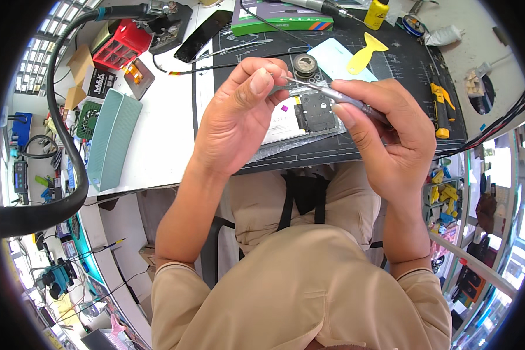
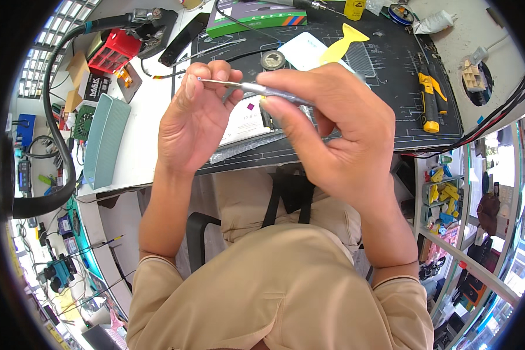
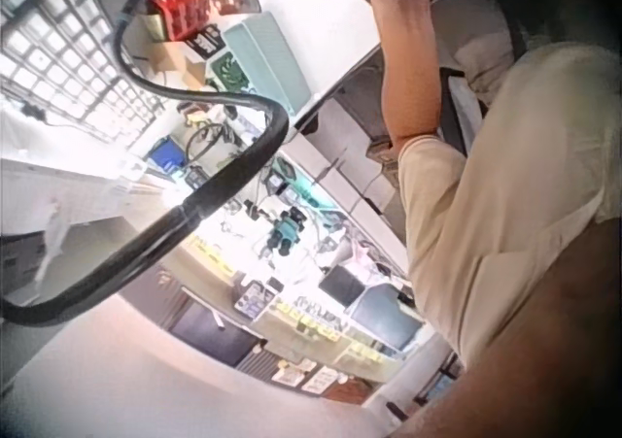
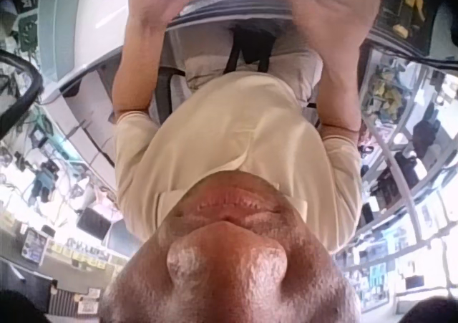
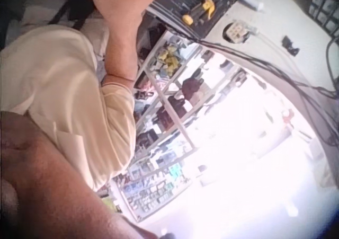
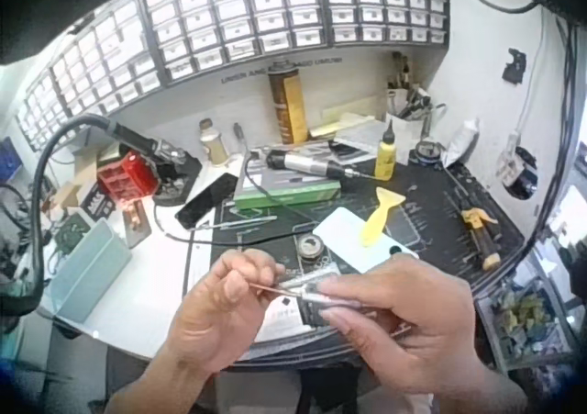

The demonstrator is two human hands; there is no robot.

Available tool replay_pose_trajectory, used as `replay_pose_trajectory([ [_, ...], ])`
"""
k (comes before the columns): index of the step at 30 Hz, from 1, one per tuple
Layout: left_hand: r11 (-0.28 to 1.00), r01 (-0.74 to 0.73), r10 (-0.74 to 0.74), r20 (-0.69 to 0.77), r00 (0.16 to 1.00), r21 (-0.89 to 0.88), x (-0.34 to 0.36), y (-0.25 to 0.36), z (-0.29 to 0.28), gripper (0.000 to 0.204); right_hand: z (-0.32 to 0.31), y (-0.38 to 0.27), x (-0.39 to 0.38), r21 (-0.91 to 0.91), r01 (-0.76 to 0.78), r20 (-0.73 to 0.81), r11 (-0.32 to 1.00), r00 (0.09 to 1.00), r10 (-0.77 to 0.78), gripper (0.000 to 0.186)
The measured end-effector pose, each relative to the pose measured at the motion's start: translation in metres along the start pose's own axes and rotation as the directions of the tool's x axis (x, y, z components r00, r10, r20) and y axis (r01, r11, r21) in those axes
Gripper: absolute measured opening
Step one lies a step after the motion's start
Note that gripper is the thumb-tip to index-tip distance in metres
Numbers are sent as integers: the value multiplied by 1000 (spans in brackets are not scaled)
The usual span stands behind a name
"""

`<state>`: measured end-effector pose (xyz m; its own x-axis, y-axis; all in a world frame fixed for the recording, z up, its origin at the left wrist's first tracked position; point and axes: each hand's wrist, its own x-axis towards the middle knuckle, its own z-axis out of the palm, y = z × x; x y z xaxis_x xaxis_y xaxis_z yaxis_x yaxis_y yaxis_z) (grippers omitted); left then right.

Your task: The person uses a small screwdriver to remove screws from a disassembled smartphone chassis on a workbench. They repeatedly pick up and place screws, then handle a small circuit board and a light-blue phone back cover.

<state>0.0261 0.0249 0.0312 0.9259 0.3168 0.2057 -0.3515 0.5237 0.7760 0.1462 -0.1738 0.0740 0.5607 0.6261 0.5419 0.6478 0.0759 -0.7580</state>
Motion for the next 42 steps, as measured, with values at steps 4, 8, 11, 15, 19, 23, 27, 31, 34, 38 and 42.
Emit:
replay_pose_trajectory([
  [4, 999, -25, 24, -37, 999, -29, -7, -3, 6, 24, 0, -14, 6, -38, 45, 40, 998, 998, -44, 25],
  [8, 998, -56, 55, -34, 998, -32, -10, -2, 10, 24, -2, -14, 4, -54, 57, 26, 997, 998, -56, 23],
  [11, 997, -77, 76, -27, 997, -13, -10, -1, 14, 24, -4, -17, 2, -50, 46, 14, 998, 999, -46, 23],
  [15, 996, -90, 90, -10, 996, 3, -9, 0, 19, 24, -8, -20, -1, -55, 37, 7, 998, 999, -36, 23],
  [19, 994, -108, 109, -15, 994, 30, -10, 0, 23, 24, -11, -22, -3, -82, 52, -2, 995, 999, -52, 23],
  [23, 984, -121, 123, -1, 992, 132, -11, 1, 22, 22, -13, -23, -6, -68, 36, -8, 997, 999, -37, 23],
  [27, 937, -198, 201, 19, 979, 288, -11, -1, 25, 20, -21, -22, -5, -194, 139, 11, 971, 990, -139, 23],
  [31, 847, -274, 334, -55, 941, 456, -8, 1, 41, 19, -35, -27, 2, -312, 200, 72, 929, 980, -187, 22],
  [34, 632, -314, 417, 31, 909, 708, -2, -2, 37, 16, -52, -34, 11, -318, 133, 146, 939, 985, -90, 22],
  [38, 164, -443, 531, 299, 793, 881, 9, -5, 34, 10, -67, -64, 36, -436, 107, 318, 894, 947, 42, 16],
  [42, -186, -378, 399, 422, 814, 907, 7, -4, 37, 12, -77, -60, 50, -479, 352, 499, 804, 863, -81, 14],
])
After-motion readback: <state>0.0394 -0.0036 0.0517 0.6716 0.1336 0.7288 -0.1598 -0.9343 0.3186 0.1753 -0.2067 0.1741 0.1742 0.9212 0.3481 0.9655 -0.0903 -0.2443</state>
